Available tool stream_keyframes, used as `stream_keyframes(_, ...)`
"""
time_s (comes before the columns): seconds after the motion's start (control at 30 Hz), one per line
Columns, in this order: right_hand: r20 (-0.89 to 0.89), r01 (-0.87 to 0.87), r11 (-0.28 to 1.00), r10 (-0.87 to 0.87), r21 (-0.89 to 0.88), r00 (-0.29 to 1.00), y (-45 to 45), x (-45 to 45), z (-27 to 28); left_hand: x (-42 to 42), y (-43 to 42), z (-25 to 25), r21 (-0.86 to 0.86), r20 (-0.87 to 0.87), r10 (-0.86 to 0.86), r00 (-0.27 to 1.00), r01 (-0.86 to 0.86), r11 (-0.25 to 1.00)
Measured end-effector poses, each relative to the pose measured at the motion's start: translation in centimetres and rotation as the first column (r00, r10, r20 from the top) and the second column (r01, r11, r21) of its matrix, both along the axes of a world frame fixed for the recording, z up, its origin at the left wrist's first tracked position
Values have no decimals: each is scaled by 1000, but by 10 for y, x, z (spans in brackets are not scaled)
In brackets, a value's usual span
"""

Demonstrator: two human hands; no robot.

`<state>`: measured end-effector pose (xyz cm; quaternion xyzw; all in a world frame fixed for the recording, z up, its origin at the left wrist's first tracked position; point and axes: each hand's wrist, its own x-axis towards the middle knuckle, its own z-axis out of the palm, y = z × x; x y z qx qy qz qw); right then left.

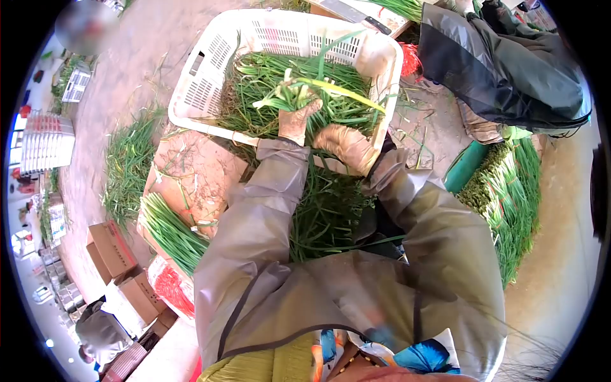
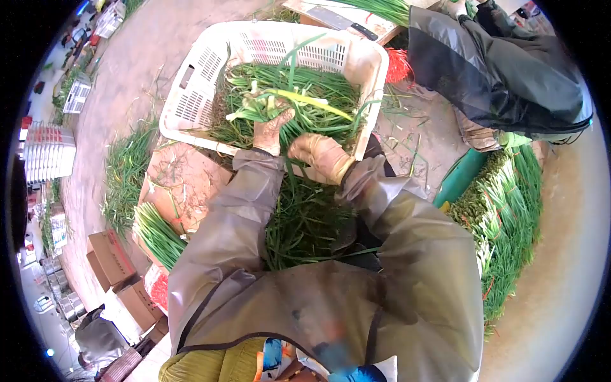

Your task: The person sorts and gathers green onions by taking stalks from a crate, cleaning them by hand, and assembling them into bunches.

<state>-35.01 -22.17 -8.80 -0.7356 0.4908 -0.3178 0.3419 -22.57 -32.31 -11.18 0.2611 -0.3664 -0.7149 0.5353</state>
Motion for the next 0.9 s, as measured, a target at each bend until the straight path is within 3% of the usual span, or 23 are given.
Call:
stream_keyframes(0.07,-244,-102,995,104,21,964,13,-9,-4,13,-5,21,-69,65,69,995,-65,996)
stream_keyframes(0.1,-460,-195,980,186,29,868,20,-14,7,19,-6,37,-106,83,147,986,-138,985)
stream_keyframes(0.17,-338,-220,971,239,94,911,31,-32,-28,46,-33,27,-61,-27,124,992,-125,990)
stream_keyframes(0.2,-335,-221,972,236,84,912,33,-33,-28,57,-33,53,-24,-40,127,991,-128,992)
stream_keyframes(0.23,-344,-159,980,190,118,919,35,-33,-29,69,-31,81,89,-199,61,978,-44,995)
stream_keyframes(0.27,-354,-98,984,147,151,924,37,-33,-27,78,-23,114,56,-178,108,978,-99,993)
stream_keyframes(0.3,-352,-105,985,147,136,924,37,-32,-26,104,-38,120,62,-229,9,973,5,998)
stream_keyframes(0.37,-393,-14,970,111,241,913,34,-29,-27,128,-20,174,9,-400,-134,907,150,989)
stream_keyframes(0.4,-336,-17,941,137,337,932,28,-25,-17,139,-9,196,-126,-404,-187,895,148,981)
stream_keyframes(0.43,-452,101,913,98,396,887,28,-27,-3,150,1,213,-260,-400,-239,885,141,955)
stream_keyframes(0.47,-523,122,963,22,239,852,19,-40,-1,167,8,224,-259,-345,-278,896,194,946)
stream_keyframes(0.5,234,215,894,-324,393,917,13,-52,9,186,14,229,-232,-261,-133,956,72,970)
stream_keyframes(0.53,839,131,905,-424,404,342,7,-63,18,200,23,233,-262,-197,-123,973,69,963)
stream_keyframes(0.57,498,574,818,-514,40,698,26,-44,95,211,35,235,-285,-136,-110,985,68,956)
stream_keyframes(0.6,810,404,913,-282,61,514,35,-34,122,205,57,245,-202,-191,-127,973,88,975)
stream_keyframes(0.63,528,422,867,-236,-264,816,41,-20,145,209,66,242,-80,-278,-187,942,171,982)
stream_keyframes(0.7,395,135,974,-53,-181,917,61,29,161,200,92,235,150,-374,-96,922,163,975)
stream_keyframes(0.73,299,-1,991,42,-136,953,70,52,159,197,97,225,151,-412,-81,908,156,976)
stream_keyframes(0.8,445,-261,936,134,237,885,89,88,124,189,112,206,126,-403,-20,915,77,989)
stream_keyframes(0.83,690,-468,742,10,480,723,102,103,115,184,123,190,32,-492,-67,868,95,995)
stream_keyframes(0.87,640,-372,810,-6,454,768,110,118,111,183,135,176,-29,-557,-163,814,177,984)
stream_keyframes(0.9,591,-276,867,-27,416,807,117,130,106,187,142,145,-21,-531,-127,838,137,990)
